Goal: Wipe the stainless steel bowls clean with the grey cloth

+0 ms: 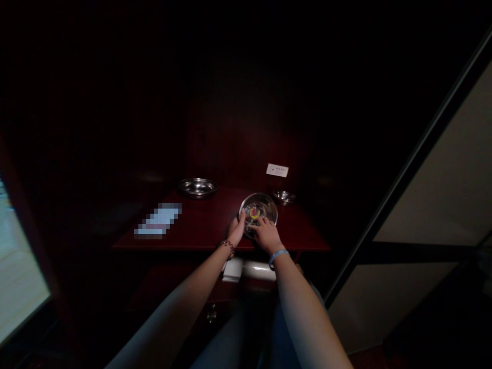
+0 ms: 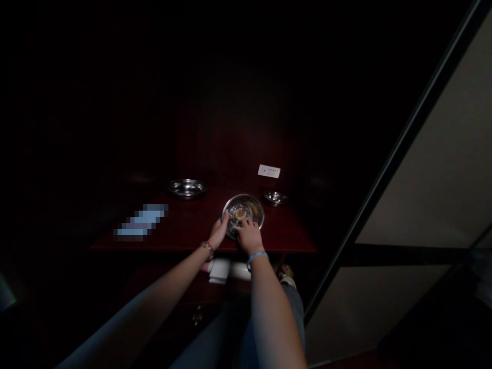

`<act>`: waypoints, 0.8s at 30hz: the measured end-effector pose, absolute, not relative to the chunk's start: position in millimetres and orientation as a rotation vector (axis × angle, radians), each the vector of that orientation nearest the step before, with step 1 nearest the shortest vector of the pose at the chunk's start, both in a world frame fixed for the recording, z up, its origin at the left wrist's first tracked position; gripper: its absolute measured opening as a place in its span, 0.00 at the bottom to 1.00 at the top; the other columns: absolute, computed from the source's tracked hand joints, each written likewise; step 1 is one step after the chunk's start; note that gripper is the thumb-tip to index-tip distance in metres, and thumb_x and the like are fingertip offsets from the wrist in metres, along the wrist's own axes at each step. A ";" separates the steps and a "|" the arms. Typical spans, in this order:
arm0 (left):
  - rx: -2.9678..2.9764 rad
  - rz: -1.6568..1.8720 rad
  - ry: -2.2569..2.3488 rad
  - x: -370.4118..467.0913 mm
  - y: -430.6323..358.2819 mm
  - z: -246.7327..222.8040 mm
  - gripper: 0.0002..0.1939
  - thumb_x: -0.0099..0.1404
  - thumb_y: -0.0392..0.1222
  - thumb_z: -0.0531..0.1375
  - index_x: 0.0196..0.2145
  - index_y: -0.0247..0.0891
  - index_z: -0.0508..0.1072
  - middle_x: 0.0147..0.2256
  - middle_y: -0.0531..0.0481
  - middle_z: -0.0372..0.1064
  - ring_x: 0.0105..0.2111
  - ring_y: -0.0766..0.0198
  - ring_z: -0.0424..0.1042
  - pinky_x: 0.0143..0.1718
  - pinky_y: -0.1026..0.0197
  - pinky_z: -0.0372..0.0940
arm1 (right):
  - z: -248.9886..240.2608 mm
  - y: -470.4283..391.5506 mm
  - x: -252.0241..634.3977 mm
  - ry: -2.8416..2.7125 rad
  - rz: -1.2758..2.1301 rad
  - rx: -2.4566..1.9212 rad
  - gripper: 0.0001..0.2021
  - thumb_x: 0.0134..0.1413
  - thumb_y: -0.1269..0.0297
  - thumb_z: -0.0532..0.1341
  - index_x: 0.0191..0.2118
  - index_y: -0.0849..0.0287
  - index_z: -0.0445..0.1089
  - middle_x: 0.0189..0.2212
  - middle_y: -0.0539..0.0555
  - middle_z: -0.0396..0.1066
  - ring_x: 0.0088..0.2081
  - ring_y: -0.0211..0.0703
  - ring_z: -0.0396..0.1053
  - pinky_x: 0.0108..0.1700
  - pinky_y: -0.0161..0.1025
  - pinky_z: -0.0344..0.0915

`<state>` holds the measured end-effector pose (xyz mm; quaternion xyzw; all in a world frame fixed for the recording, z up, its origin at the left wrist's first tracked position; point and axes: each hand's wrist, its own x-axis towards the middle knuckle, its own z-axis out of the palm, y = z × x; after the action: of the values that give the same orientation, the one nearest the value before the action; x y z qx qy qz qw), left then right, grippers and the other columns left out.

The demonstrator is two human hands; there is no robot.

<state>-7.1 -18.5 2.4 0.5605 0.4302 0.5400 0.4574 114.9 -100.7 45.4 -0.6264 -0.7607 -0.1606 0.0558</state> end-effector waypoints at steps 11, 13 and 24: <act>1.382 1.389 1.029 -6.9 -11.3 -4.0 0.37 0.66 0.71 0.48 0.48 0.35 0.77 0.48 0.36 0.78 0.49 0.49 0.76 0.51 0.54 0.67 | 44.1 -102.4 117.2 -2.312 -0.464 -1.931 0.20 0.64 0.66 0.54 0.59 0.47 0.71 0.63 0.55 0.63 0.60 0.53 0.58 0.57 0.49 0.60; 1.393 1.385 1.004 -6.8 -9.9 -4.8 0.37 0.66 0.71 0.48 0.48 0.35 0.77 0.48 0.36 0.78 0.49 0.49 0.76 0.51 0.54 0.67 | 43.9 -103.1 115.8 -2.311 -0.467 -1.912 0.22 0.64 0.65 0.55 0.61 0.46 0.69 0.63 0.55 0.62 0.60 0.53 0.58 0.57 0.49 0.60; 1.370 1.330 1.042 -8.2 -16.3 1.3 0.37 0.65 0.71 0.47 0.44 0.35 0.78 0.45 0.36 0.79 0.48 0.49 0.77 0.50 0.54 0.67 | 45.6 -101.0 106.7 -2.202 -0.393 -1.977 0.19 0.63 0.64 0.56 0.58 0.50 0.70 0.61 0.57 0.64 0.59 0.51 0.61 0.56 0.47 0.62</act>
<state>-8.2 -16.3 1.3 0.5576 0.4243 0.5415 0.4646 106.7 -101.0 45.6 -0.6603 -0.7353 -0.1311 0.0779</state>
